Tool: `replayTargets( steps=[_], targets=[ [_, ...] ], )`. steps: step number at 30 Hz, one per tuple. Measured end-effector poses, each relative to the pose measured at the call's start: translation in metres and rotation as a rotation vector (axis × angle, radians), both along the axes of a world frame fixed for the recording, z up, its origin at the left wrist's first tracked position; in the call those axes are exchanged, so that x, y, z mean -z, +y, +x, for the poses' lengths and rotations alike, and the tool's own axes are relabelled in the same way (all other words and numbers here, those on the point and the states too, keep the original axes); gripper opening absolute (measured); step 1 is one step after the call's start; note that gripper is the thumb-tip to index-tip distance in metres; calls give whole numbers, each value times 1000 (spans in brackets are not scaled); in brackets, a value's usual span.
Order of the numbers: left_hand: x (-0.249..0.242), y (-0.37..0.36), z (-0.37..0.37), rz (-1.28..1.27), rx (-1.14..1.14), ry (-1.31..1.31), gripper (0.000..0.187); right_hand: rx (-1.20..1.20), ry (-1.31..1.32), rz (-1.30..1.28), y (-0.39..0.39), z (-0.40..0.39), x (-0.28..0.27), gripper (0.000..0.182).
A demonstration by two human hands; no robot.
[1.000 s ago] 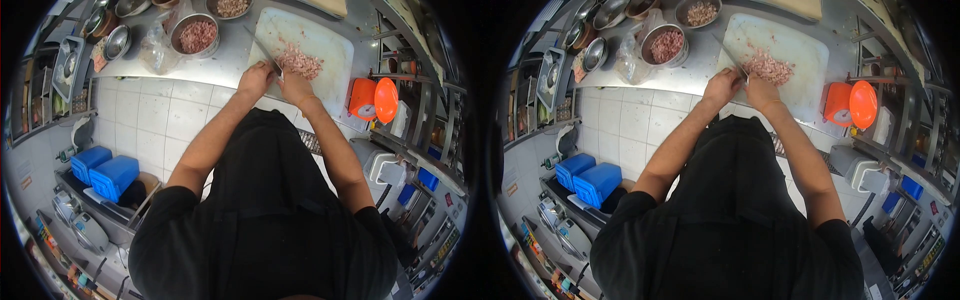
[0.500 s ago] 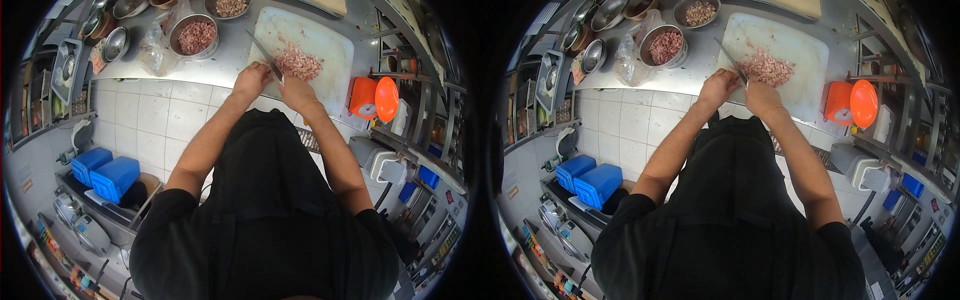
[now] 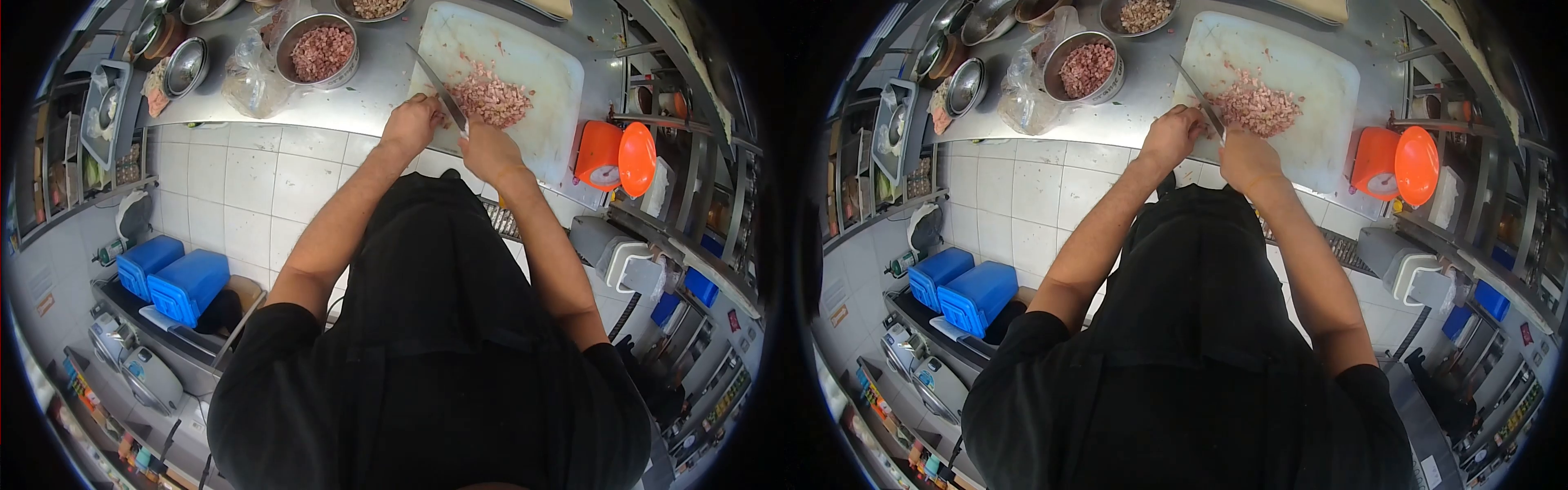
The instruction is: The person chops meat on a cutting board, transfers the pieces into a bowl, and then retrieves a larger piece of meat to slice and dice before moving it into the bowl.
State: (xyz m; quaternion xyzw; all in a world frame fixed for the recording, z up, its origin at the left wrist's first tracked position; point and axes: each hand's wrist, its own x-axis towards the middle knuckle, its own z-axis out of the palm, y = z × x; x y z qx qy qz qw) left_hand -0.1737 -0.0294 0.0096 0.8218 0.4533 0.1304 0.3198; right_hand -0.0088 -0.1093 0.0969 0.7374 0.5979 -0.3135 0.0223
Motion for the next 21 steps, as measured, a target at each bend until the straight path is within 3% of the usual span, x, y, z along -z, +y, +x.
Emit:
replayTargets(
  steps=[3, 6, 9, 15, 21],
  targets=[
    [2, 2, -1, -15, -31, -9, 15, 41, -29, -74, -24, -12, -16, 40],
    [5, 4, -3, -8, -18, 1, 13, 129, 24, -81, -31, -18, 33, 46],
    [3, 8, -1, 9, 15, 12, 12, 109, 25, 24, -7, -17, 41, 37],
    [2, 2, -4, -18, -11, -12, 12, 50, -6, 14, -7, -17, -4, 36],
    [7, 4, -3, 29, 29, 1, 12, 197, 66, -38, -13, -32, 45, 36]
  ],
)
